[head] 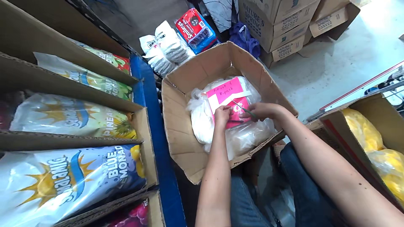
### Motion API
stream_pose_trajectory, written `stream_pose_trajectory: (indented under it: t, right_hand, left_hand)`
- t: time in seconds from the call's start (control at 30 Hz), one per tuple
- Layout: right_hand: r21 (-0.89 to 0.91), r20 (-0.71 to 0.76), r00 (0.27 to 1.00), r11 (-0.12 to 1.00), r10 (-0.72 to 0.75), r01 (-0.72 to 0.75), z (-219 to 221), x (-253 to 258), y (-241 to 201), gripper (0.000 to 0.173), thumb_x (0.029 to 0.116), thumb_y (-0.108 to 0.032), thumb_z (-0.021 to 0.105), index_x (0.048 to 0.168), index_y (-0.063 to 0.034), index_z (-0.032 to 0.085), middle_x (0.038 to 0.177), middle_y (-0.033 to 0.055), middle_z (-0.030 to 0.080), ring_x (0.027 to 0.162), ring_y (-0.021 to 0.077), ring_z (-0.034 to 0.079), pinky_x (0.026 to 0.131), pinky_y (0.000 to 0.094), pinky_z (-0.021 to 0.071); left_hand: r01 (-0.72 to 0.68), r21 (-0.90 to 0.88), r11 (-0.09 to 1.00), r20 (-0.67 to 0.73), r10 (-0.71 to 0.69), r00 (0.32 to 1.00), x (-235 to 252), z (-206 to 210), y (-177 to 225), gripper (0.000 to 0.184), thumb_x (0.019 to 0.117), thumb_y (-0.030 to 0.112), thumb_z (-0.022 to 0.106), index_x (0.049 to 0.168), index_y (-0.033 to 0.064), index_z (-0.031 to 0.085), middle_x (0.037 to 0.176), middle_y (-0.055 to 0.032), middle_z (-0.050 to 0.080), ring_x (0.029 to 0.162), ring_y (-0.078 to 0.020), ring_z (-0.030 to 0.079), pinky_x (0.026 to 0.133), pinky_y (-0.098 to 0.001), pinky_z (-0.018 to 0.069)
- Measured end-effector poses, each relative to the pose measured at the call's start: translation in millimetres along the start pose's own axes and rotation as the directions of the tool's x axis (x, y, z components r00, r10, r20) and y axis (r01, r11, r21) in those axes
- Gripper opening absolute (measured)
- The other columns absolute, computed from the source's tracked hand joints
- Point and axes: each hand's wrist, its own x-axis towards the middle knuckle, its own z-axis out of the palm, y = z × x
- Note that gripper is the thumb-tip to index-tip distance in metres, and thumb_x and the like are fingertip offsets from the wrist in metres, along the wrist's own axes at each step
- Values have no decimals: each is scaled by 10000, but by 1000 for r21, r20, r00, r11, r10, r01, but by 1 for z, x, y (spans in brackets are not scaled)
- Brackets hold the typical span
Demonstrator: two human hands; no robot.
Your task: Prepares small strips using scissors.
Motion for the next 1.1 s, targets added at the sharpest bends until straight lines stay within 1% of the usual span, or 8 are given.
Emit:
stream_pose_trajectory:
  t: [0.17,0.33,0.47,0.6,0.7,0.8,0.93,1.1]
  right_hand:
    - [-16,13,1000,1000,15,-15,0,-3,-2,435,983,-485,651,1071,-59,633,708,-27,554,573,40,440,554,220,364]
    - [7,36,999,1000,-17,16,0,-4,-3,425,991,-464,647,1111,-57,632,722,-28,551,596,44,449,576,228,380]
    - [30,43,999,999,-26,25,0,-4,-3,404,993,-456,648,1092,-64,630,705,-37,544,580,33,440,562,217,374]
    - [22,50,998,999,-33,32,0,-5,-3,395,997,-449,644,1079,-63,629,691,-39,543,563,28,433,546,211,363]
    - [21,45,999,999,-30,29,0,-4,-1,402,994,-455,646,1082,-62,641,699,-34,560,579,33,449,561,219,376]
    - [14,42,999,1000,-22,21,0,-3,-1,409,992,-462,646,1077,-62,640,700,-32,554,575,35,441,557,219,367]
    - [16,15,1000,1000,2,-2,0,-3,-2,431,992,-473,641,1098,-56,640,709,-28,553,577,37,439,563,221,368]
    - [42,-175,984,999,-8,16,-2,1,-2,480,998,-450,645,1195,-14,609,799,25,593,614,54,432,581,240,365]
  left_hand:
    - [-75,-31,997,0,75,997,-3,-5,5,260,1045,61,560,1283,-31,612,1194,-190,666,957,-215,679,858,-379,553]
    - [-91,-289,953,163,143,976,-3,-8,7,407,1012,-63,490,1407,33,523,1360,-134,598,1139,-199,614,917,-379,509]
    - [-46,-393,918,239,151,959,-6,-9,10,355,1015,-51,406,1338,29,530,1276,-106,619,1043,-167,635,864,-341,530]
    - [-54,-382,923,225,149,963,-7,-9,10,215,1040,-4,423,1187,15,578,1112,-81,650,909,-133,639,816,-321,536]
    - [-108,-331,937,224,189,956,-7,-8,9,185,1033,7,465,1171,6,589,1135,-90,637,931,-135,624,817,-321,529]
    - [-124,-302,945,220,196,956,-6,-8,9,259,1022,2,497,1266,10,586,1233,-115,621,1025,-170,621,858,-350,530]
    - [-112,-187,976,68,127,990,-3,-16,7,349,1045,56,502,1389,10,540,1327,-187,601,1118,-268,622,921,-446,512]
    - [-116,-166,979,-195,83,977,-1,-46,5,349,1061,136,531,1377,-11,554,1318,-222,615,1106,-302,639,925,-462,511]
